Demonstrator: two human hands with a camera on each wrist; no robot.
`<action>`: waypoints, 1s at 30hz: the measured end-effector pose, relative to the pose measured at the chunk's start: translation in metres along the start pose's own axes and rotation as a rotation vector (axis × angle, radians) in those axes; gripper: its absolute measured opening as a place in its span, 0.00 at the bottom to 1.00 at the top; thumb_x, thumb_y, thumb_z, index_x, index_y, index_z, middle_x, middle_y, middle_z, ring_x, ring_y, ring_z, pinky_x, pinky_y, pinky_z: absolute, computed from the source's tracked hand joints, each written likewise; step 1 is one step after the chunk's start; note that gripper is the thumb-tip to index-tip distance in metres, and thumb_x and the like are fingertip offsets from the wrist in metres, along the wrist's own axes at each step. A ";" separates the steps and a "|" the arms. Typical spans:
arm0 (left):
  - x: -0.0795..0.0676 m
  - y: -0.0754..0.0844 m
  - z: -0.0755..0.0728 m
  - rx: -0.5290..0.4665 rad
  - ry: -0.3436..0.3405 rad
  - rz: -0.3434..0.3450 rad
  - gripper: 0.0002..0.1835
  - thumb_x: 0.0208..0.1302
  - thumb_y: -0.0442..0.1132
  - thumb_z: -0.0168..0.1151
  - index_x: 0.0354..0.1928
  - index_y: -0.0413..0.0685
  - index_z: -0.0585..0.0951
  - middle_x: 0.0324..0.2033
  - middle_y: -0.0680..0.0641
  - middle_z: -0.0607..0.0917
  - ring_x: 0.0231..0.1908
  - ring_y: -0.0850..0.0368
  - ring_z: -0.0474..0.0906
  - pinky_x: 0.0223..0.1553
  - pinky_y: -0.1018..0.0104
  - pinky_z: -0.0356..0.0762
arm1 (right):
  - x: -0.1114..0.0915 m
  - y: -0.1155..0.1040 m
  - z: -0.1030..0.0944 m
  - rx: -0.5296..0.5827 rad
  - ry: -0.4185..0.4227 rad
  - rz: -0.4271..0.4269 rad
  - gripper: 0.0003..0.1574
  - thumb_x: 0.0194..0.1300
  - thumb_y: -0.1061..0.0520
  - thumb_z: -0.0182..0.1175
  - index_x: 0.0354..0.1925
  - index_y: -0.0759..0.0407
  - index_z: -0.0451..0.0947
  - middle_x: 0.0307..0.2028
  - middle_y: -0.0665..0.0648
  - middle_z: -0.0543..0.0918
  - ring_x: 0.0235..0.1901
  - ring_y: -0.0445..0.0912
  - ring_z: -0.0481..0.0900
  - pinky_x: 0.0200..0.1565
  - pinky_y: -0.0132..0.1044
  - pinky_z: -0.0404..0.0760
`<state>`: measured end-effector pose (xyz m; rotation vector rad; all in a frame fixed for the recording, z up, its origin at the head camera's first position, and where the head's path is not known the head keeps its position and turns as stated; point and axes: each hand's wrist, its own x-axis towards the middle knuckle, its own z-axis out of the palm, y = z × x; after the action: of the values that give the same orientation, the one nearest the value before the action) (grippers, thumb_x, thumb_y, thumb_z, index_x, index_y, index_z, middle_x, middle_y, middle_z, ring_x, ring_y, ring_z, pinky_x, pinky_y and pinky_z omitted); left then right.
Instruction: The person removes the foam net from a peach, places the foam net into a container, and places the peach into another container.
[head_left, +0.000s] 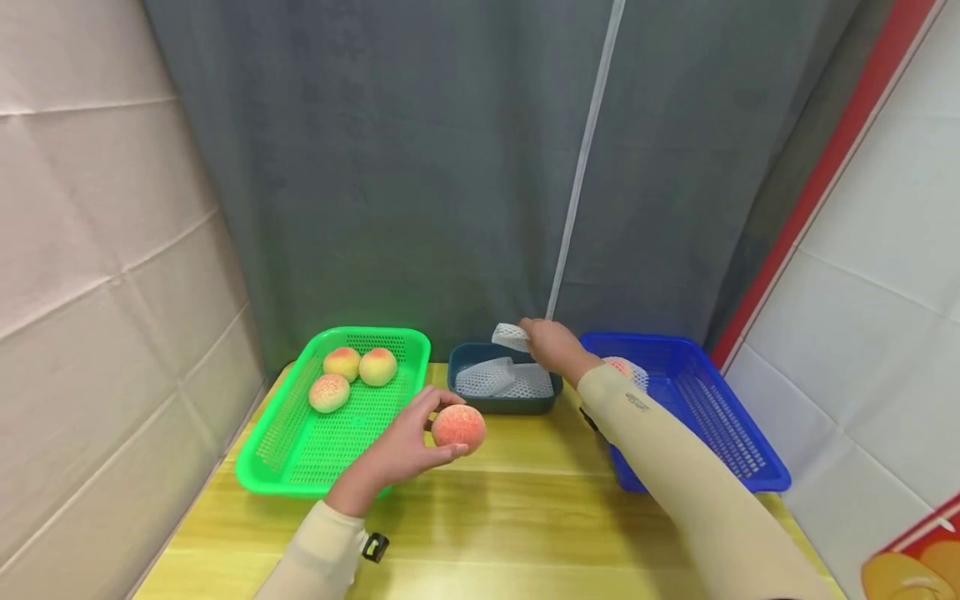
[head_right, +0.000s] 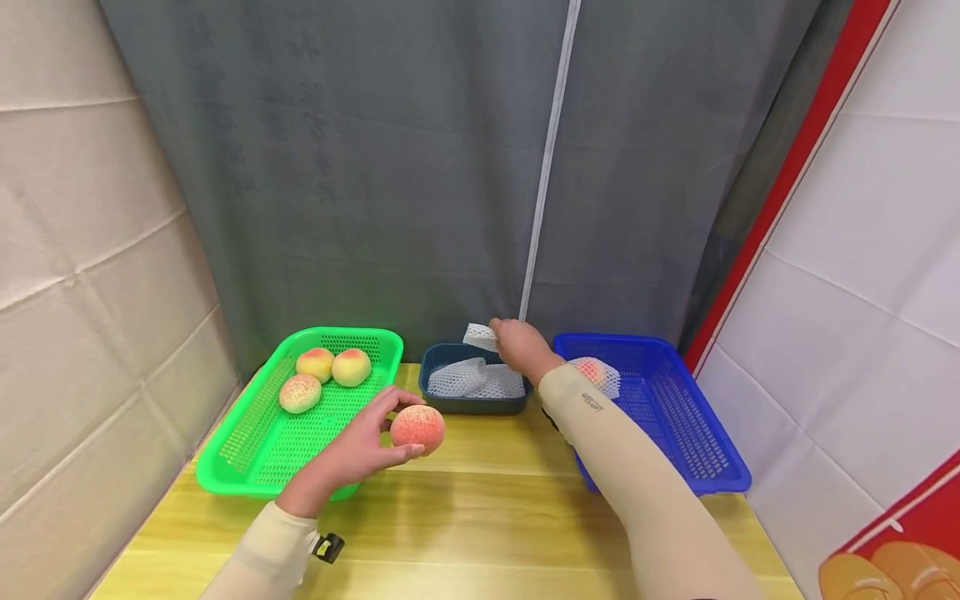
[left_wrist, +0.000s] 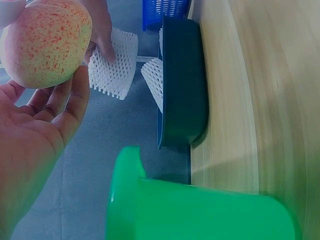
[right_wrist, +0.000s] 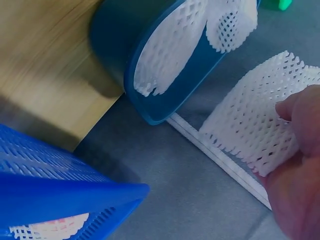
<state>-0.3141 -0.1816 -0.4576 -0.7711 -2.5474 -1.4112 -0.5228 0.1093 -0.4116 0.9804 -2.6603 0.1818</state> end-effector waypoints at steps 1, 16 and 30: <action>0.000 0.000 0.000 -0.001 0.000 0.002 0.30 0.65 0.52 0.82 0.64 0.58 0.79 0.57 0.55 0.78 0.55 0.56 0.80 0.58 0.54 0.85 | 0.001 0.000 0.001 0.000 0.007 0.006 0.08 0.75 0.67 0.64 0.51 0.63 0.78 0.39 0.64 0.89 0.39 0.61 0.89 0.47 0.58 0.89; -0.002 -0.001 0.004 0.006 0.005 0.015 0.30 0.65 0.52 0.82 0.64 0.59 0.78 0.58 0.56 0.78 0.54 0.56 0.80 0.56 0.56 0.85 | 0.006 -0.009 0.045 -0.134 -0.035 0.005 0.06 0.80 0.69 0.59 0.50 0.63 0.81 0.43 0.62 0.87 0.43 0.57 0.89 0.50 0.53 0.90; -0.003 -0.001 0.001 0.007 0.010 -0.009 0.30 0.66 0.51 0.82 0.65 0.58 0.78 0.59 0.55 0.78 0.55 0.54 0.80 0.56 0.53 0.84 | -0.010 -0.008 0.059 0.168 -0.318 0.082 0.35 0.86 0.41 0.53 0.68 0.68 0.81 0.63 0.68 0.85 0.66 0.63 0.82 0.72 0.59 0.76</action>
<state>-0.3112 -0.1822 -0.4600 -0.7509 -2.5498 -1.4048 -0.5243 0.0961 -0.4705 1.0265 -3.0191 0.2937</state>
